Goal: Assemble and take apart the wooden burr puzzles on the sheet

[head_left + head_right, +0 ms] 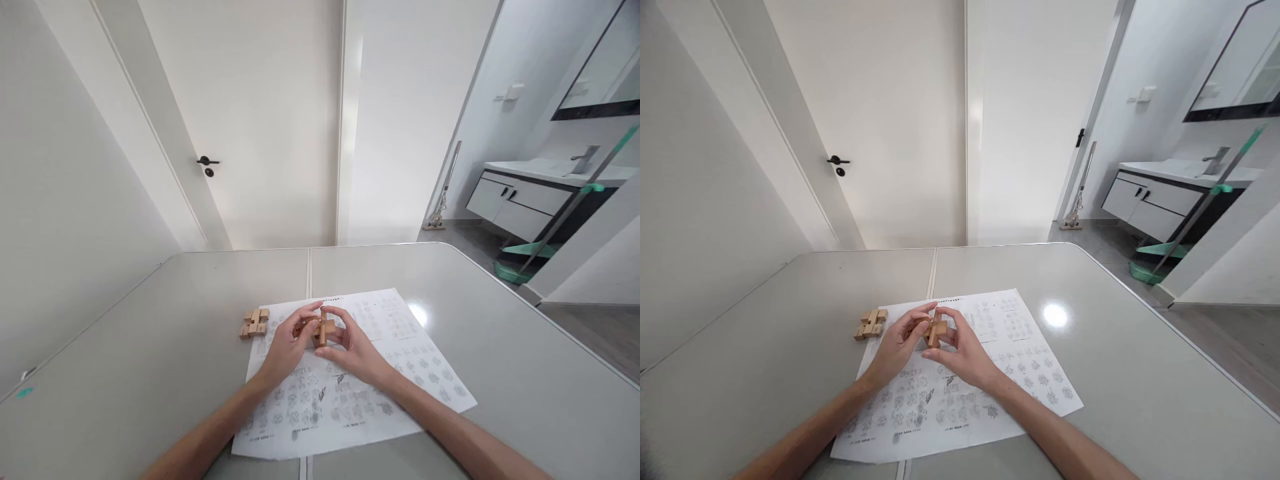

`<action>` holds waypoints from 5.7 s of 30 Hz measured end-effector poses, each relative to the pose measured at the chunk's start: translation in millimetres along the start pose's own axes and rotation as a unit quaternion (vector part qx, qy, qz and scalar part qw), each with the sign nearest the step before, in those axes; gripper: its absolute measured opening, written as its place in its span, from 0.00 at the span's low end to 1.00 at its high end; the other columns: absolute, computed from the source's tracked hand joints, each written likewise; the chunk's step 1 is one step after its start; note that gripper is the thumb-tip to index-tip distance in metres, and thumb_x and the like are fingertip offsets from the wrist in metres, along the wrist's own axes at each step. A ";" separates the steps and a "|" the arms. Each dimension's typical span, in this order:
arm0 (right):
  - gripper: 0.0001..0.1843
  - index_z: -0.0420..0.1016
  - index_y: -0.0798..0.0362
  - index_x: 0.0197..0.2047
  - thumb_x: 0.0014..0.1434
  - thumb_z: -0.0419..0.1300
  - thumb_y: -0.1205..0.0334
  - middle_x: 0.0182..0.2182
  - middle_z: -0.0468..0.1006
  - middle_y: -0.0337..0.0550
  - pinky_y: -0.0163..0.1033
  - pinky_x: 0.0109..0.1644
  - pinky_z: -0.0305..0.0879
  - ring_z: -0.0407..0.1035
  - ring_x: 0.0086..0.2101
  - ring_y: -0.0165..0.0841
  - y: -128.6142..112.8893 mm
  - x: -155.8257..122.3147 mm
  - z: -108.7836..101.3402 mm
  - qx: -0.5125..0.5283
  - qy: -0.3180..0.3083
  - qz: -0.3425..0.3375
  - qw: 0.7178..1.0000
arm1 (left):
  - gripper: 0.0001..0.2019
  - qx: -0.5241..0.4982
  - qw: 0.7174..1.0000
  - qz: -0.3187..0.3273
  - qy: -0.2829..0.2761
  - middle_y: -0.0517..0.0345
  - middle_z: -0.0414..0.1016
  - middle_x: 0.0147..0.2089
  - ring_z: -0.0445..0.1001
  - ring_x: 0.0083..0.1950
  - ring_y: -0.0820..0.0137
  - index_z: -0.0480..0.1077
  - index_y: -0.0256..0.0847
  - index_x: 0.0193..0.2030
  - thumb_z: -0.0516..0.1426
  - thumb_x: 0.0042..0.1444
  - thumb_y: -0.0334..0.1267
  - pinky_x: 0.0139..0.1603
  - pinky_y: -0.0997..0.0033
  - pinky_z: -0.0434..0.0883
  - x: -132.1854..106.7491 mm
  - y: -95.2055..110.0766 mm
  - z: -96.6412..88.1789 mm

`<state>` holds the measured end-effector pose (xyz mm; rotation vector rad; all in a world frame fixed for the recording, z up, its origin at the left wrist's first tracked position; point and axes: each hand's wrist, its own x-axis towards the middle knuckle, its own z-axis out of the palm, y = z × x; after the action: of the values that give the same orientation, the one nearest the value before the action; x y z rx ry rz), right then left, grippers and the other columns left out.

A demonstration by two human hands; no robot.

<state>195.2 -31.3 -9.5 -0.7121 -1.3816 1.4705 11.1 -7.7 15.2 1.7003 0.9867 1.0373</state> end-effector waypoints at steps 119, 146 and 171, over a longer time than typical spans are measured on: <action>0.32 0.69 0.47 0.54 0.52 0.72 0.43 0.45 0.82 0.45 0.48 0.48 0.72 0.78 0.41 0.43 -3.9 16.1 -49.0 -0.136 0.220 0.095 0.961 | 0.36 0.398 0.901 0.173 0.018 0.45 0.65 0.69 0.64 0.69 0.50 0.55 0.48 0.71 0.64 0.59 0.49 0.67 0.46 0.65 12.7 -19.8 -41.6; 0.40 0.67 0.53 0.53 0.46 0.69 0.36 0.47 0.80 0.55 0.43 0.42 0.70 0.76 0.43 0.46 14.6 23.8 -135.2 -0.330 0.431 0.068 0.837 | 0.16 0.497 0.856 0.140 -0.023 0.53 0.76 0.44 0.76 0.45 0.60 0.67 0.43 0.45 0.60 0.60 0.52 0.46 0.61 0.73 20.7 -46.8 -123.1; 0.48 0.61 0.56 0.66 0.52 0.64 0.34 0.54 0.76 0.57 0.47 0.55 0.67 0.71 0.54 0.49 25.9 28.9 -150.6 -0.351 0.434 0.054 0.828 | 0.12 0.443 0.872 0.202 -0.055 0.54 0.76 0.42 0.77 0.42 0.62 0.66 0.45 0.49 0.58 0.58 0.40 0.43 0.62 0.74 11.7 -19.5 -48.3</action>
<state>313.1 58.2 -57.2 -1.6935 -1.1001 0.4810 -33.1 22.1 11.8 2.7844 1.1462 0.7454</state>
